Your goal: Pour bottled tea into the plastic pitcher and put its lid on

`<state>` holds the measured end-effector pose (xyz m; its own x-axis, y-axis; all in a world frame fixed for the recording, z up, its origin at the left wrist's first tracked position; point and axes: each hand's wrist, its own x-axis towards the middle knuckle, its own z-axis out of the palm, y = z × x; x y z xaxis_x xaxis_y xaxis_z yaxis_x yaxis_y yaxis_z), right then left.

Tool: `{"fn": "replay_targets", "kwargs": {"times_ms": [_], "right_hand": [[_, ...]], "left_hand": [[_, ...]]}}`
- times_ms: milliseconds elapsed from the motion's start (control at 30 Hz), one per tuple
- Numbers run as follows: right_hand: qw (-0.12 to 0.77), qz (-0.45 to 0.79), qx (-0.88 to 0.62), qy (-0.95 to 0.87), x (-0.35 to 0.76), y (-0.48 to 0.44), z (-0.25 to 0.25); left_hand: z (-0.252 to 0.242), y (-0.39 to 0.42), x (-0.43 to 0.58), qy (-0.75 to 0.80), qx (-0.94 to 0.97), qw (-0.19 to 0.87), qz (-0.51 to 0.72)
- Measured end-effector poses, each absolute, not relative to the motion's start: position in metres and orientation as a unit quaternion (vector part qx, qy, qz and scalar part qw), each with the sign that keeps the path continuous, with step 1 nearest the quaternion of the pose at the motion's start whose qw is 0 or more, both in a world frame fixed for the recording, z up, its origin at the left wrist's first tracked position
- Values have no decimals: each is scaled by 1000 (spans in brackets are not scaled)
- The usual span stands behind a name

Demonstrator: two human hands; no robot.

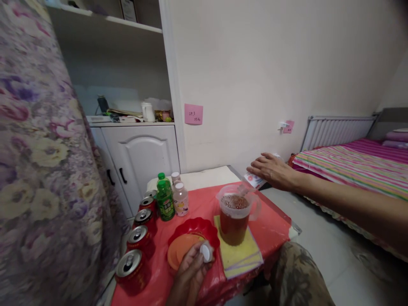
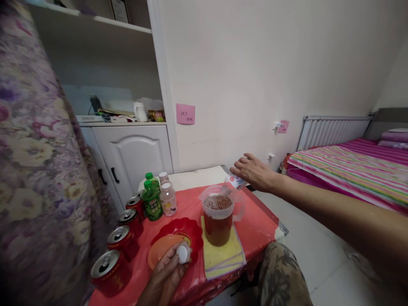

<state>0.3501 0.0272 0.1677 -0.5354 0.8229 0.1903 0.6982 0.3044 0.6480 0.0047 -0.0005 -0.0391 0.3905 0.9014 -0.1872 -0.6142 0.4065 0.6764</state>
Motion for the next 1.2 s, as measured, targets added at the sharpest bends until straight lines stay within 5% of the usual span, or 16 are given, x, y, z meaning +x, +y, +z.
{"fn": "replay_targets", "kwargs": {"times_ms": [1200], "right_hand": [[55, 323, 508, 797, 361, 22, 159]], "left_hand": [[-43, -1, 3, 283, 248, 794, 478]]}}
